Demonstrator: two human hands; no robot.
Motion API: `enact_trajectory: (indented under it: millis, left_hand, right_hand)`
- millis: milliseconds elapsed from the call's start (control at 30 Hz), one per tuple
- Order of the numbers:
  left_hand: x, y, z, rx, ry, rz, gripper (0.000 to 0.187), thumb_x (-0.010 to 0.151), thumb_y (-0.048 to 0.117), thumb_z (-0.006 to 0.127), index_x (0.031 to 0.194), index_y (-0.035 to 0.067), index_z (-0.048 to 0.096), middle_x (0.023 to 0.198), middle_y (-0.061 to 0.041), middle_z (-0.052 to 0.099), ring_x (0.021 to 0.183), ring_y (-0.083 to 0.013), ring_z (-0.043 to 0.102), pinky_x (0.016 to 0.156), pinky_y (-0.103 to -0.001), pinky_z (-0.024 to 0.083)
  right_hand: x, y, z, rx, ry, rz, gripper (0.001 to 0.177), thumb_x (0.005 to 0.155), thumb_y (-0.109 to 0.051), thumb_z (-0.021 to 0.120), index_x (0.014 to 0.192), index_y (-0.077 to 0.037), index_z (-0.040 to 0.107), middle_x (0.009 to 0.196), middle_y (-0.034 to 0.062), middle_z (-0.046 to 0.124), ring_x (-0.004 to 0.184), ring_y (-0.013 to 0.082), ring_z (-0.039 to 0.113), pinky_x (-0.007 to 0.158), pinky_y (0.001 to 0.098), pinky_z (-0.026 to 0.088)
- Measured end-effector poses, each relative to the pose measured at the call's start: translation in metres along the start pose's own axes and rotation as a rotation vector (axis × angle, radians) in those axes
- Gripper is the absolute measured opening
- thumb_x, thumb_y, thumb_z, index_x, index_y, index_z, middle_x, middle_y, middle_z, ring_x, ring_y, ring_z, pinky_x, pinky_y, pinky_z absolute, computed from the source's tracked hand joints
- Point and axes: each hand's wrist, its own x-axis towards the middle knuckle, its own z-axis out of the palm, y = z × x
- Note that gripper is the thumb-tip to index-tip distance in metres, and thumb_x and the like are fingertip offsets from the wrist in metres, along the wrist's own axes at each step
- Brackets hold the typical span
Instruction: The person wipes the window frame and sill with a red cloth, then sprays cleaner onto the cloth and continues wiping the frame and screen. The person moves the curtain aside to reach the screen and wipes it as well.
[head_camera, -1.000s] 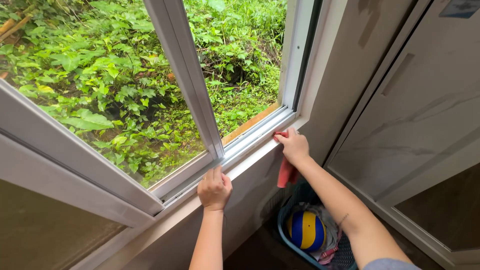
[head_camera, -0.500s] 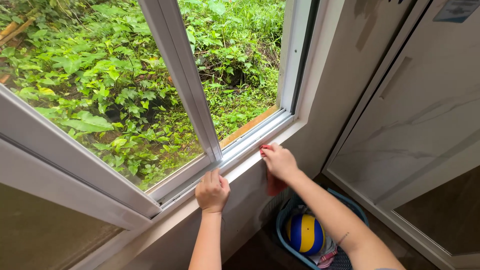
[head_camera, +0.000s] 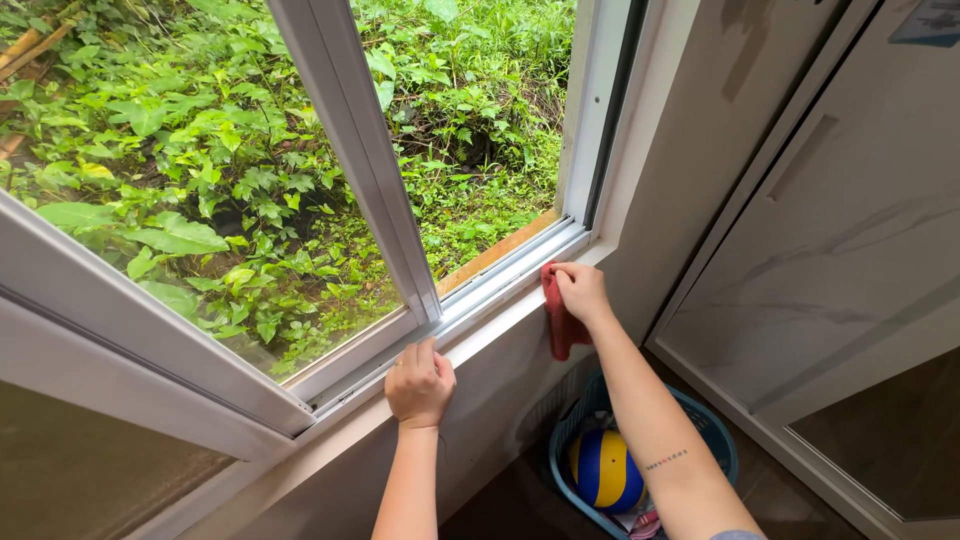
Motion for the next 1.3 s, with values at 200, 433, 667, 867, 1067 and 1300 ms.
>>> enact_trajectory:
  millis: [200, 433, 667, 867, 1067, 1300]
  left_hand:
    - [0.001, 0.001, 0.0, -0.01, -0.001, -0.002, 0.02, 0.076, 0.012, 0.067, 0.095, 0.013, 0.072, 0.085, -0.003, 0.066, 0.074, -0.0234, 0.067, 0.062, -0.036, 0.05]
    - [0.0, 0.0, 0.001, -0.016, -0.008, 0.007, 0.02, 0.076, 0.011, 0.068, 0.095, 0.013, 0.072, 0.083, -0.003, 0.066, 0.074, -0.0228, 0.067, 0.061, -0.037, 0.05]
    - [0.0, 0.001, 0.0, 0.004, -0.009, 0.001, 0.019, 0.075, 0.011, 0.067, 0.094, 0.013, 0.072, 0.082, -0.002, 0.065, 0.072, -0.0226, 0.066, 0.061, -0.036, 0.05]
    - [0.004, 0.004, -0.002, -0.002, 0.009, -0.004, 0.023, 0.074, 0.01, 0.067, 0.096, 0.013, 0.073, 0.082, -0.002, 0.066, 0.072, -0.0227, 0.066, 0.062, -0.036, 0.051]
    - [0.004, 0.006, -0.002, 0.015, 0.015, -0.024, 0.021, 0.074, 0.011, 0.067, 0.095, 0.014, 0.072, 0.082, -0.003, 0.066, 0.075, -0.0234, 0.066, 0.064, -0.037, 0.052]
    - [0.006, 0.01, -0.002, 0.041, 0.016, -0.043, 0.02, 0.074, 0.012, 0.067, 0.093, 0.014, 0.072, 0.082, -0.003, 0.066, 0.074, -0.0241, 0.066, 0.065, -0.037, 0.052]
  right_hand:
    - [0.002, -0.055, -0.015, -0.034, -0.125, 0.075, 0.021, 0.08, -0.019, 0.078, 0.096, -0.007, 0.08, 0.09, 0.01, 0.079, 0.083, 0.0215, 0.077, 0.079, 0.0328, 0.06]
    - [-0.026, -0.07, 0.005, -0.197, -0.109, -0.406, 0.012, 0.088, -0.016, 0.072, 0.094, -0.006, 0.077, 0.095, 0.011, 0.075, 0.09, 0.0313, 0.071, 0.082, 0.0387, 0.057]
    - [-0.027, -0.078, 0.001, -0.078, -0.186, -0.318, 0.013, 0.086, -0.013, 0.072, 0.096, -0.007, 0.076, 0.095, 0.0104, 0.074, 0.085, 0.0278, 0.073, 0.077, 0.0351, 0.059]
    - [-0.027, -0.092, -0.005, -0.155, -0.152, -0.321, 0.019, 0.081, -0.018, 0.079, 0.096, -0.007, 0.072, 0.087, 0.0089, 0.073, 0.076, 0.0261, 0.071, 0.071, 0.035, 0.058]
    - [-0.02, -0.075, -0.003, -0.14, -0.121, -0.607, 0.016, 0.083, -0.016, 0.078, 0.097, -0.01, 0.073, 0.093, 0.0075, 0.074, 0.082, 0.0284, 0.071, 0.074, 0.0372, 0.058]
    - [0.018, -0.03, -0.026, -0.106, -0.11, -0.392, 0.012, 0.087, -0.015, 0.074, 0.098, -0.01, 0.074, 0.09, 0.0093, 0.074, 0.08, 0.0272, 0.074, 0.073, 0.0367, 0.059]
